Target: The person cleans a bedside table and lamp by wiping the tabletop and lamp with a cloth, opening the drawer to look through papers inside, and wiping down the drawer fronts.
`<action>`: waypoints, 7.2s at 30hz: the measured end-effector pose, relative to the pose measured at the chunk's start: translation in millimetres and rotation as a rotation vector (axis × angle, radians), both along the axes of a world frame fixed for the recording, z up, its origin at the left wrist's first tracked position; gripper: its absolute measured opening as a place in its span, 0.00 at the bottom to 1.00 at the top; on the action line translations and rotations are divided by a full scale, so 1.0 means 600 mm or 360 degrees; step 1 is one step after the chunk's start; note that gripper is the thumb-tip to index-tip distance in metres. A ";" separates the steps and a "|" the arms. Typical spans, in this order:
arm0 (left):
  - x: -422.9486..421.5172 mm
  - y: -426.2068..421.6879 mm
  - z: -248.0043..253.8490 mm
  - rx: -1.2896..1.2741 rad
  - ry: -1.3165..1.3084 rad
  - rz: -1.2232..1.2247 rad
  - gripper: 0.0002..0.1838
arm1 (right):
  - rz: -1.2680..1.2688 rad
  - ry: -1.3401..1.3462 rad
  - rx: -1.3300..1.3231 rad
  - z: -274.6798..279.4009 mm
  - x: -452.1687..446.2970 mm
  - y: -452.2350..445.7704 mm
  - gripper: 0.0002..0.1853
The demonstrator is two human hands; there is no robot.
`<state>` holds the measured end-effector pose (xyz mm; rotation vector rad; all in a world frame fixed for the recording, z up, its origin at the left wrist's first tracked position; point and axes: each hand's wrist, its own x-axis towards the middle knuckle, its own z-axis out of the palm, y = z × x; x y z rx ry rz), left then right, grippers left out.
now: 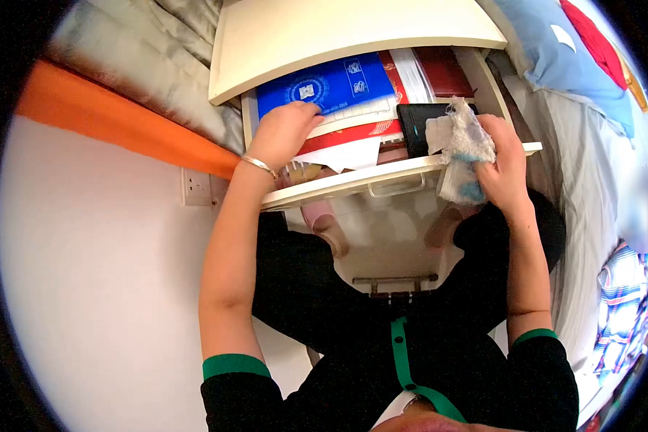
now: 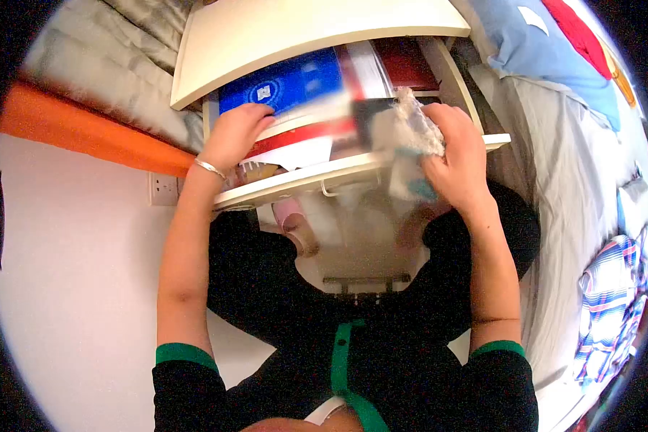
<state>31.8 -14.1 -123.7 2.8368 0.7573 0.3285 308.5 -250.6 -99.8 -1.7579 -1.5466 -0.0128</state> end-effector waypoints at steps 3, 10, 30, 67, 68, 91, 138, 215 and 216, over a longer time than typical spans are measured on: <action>-0.011 -0.002 0.024 0.0004 0.0006 0.0173 0.11 | -0.0002 0.0000 0.0025 -0.003 -0.002 0.001 0.20; -0.019 -0.001 0.024 0.0002 -0.0089 0.0195 0.09 | -0.0022 -0.0019 0.0066 -0.007 -0.003 -0.001 0.19; -0.020 0.000 0.022 -0.0072 -0.0114 0.0237 0.10 | -0.0015 -0.0031 0.0040 -0.005 -0.005 -0.001 0.20; 0.010 -0.015 0.007 -0.0216 -0.0134 0.0100 0.15 | -0.0025 -0.0072 0.0038 -0.016 0.002 0.000 0.23; 0.015 -0.015 0.006 -0.0146 -0.0210 0.0032 0.19 | -0.0026 -0.0072 0.0041 -0.017 0.002 0.000 0.23; 0.018 -0.016 0.010 0.0012 0.0022 -0.0099 0.22 | -0.0028 -0.0083 0.0036 -0.011 -0.001 0.000 0.21; -0.015 0.004 0.005 -0.0629 -0.0665 0.0306 0.02 | -0.0036 -0.0140 0.0135 -0.030 0.007 -0.002 0.22; 0.068 -0.111 0.076 -0.0969 -0.0110 -0.0373 0.19 | -0.0076 -0.0146 0.0146 -0.062 -0.051 -0.130 0.22; 0.073 -0.119 0.077 -0.0980 -0.0116 -0.0392 0.19 | -0.0321 0.0144 0.0191 -0.068 -0.037 -0.145 0.23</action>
